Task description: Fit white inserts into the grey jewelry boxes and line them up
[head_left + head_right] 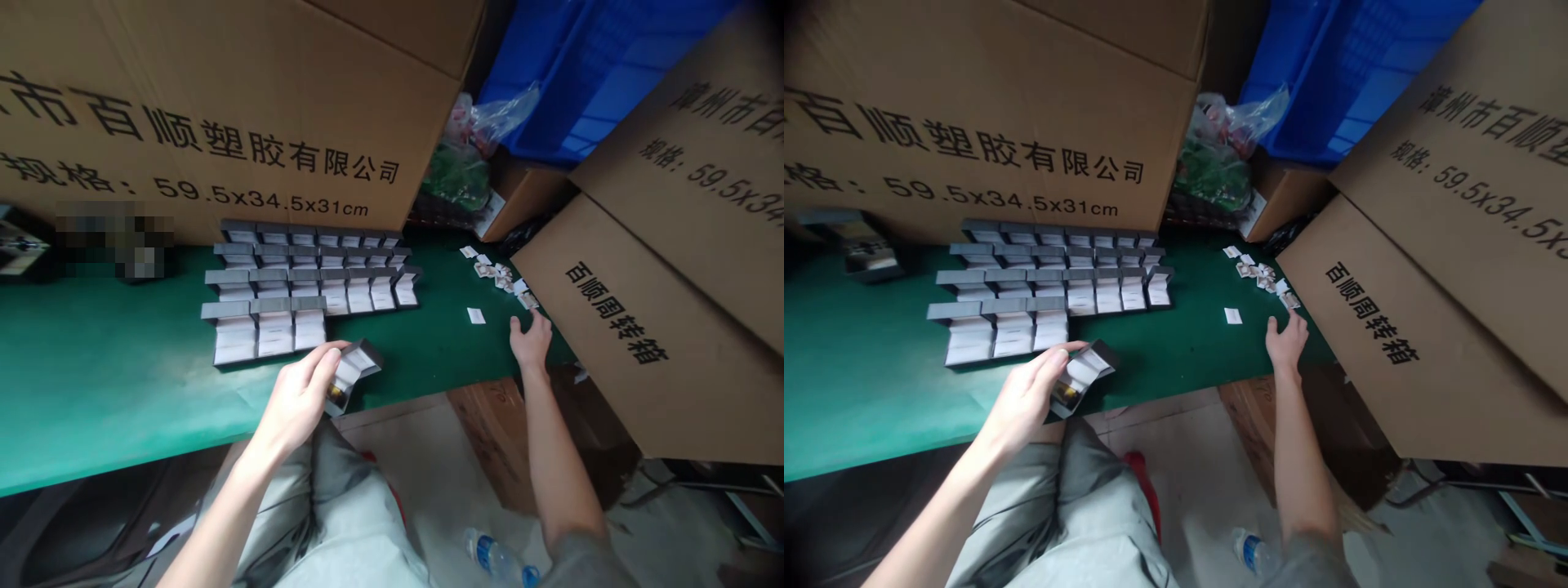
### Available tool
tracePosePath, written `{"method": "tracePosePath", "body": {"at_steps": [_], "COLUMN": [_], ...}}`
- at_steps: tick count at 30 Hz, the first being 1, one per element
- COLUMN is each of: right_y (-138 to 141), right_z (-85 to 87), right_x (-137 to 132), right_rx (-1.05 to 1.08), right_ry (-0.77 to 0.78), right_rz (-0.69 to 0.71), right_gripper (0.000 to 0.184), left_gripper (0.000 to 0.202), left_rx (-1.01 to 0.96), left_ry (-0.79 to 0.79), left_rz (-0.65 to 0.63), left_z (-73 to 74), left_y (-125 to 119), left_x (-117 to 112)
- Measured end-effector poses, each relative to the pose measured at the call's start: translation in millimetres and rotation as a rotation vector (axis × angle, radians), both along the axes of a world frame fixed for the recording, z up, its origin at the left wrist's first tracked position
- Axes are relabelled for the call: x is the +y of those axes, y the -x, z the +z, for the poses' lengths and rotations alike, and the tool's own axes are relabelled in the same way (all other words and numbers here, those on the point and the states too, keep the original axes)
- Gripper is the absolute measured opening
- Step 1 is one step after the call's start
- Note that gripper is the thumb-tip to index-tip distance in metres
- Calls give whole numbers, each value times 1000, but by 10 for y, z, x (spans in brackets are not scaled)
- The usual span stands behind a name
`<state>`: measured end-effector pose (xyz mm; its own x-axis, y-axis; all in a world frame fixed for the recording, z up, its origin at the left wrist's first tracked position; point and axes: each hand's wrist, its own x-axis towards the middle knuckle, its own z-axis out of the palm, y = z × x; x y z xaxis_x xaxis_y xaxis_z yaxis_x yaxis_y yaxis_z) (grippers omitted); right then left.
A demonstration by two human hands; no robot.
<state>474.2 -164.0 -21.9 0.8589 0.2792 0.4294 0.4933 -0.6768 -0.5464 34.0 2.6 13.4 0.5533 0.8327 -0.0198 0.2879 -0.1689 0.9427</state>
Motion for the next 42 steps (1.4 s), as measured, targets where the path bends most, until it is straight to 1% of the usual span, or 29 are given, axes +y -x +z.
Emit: {"method": "tracePosePath", "body": {"at_steps": [3, 6, 9, 11, 13, 15, 17, 20, 22, 24, 25, 26, 27, 28, 29, 31, 32, 34, 37, 39, 42], "right_y": [-349, -538, -590, -542, -431, -268, -58, 370, 760, 1238, 1497, 1759, 2012, 2246, 2452, 2753, 2844, 2923, 2886, 2850, 2868], "right_z": [0, -29, -44, -41, -38, -48, -81, -161, -210, -230, -224, -209, -184, -153, -119, -53, -24, 24, 84, 112, 124], "right_x": [35, 107, 147, 143, 122, 86, 39, -33, -46, 2, 54, 123, 206, 297, 390, 552, 609, 664, 633, 592, 569], "right_rx": [48, 83, 77, 54, 30, 21, 34, 96, 144, 223, 363, 500, 607, 676, 739, 840, 862, 880, 932, 973, 972], "right_ry": [116, 187, 199, 172, 120, 40, -72, -287, -419, -538, -723, -868, -955, -1010, -1028, -1005, -973, -940, -977, -1008, -1006], "right_rz": [-32, -6, 28, 51, 88, 138, 183, 226, 238, 276, 309, 340, 366, 383, 421, 501, 528, 539, 516, 517, 551], "right_gripper": [63, 60, 55, 51, 46, 42, 42, 54, 57, 52, 48, 45, 42, 41, 40, 43, 43, 42, 40, 36, 31], "left_gripper": [65, 61, 57, 56, 57, 57, 56, 55, 55, 55, 55, 55, 56, 56, 57, 59, 61, 66, 72, 73, 74], "left_rx": [-9, -10, -1, 1, 5, 12, 15, 17, 15, 3, -5, -16, -26, -34, -42, -64, -83, -144, -251, -291, -312], "left_ry": [-6, -21, -30, -32, -33, -37, -34, -28, -23, -10, 0, 9, 16, 20, 22, 40, 71, 181, 368, 422, 431], "left_rz": [0, -8, -17, -18, -20, -24, -31, -29, -27, -18, -13, -7, -2, 0, 2, 18, 32, 59, 79, 93, 117], "left_z": [3, 10, 18, 22, 22, 18, 13, 11, 12, 14, 16, 17, 18, 18, 16, 5, -6, -36, -86, -105, -101], "left_y": [-6, -12, -14, -14, -13, -12, -11, -14, -20, -27, -31, -33, -33, -33, -30, -25, -24, -30, -56, -78, -98], "left_x": [2, -2, -11, -17, -21, -22, -22, -20, -21, -25, -28, -32, -36, -40, -43, -48, -49, -49, -47, -47, -51]}}
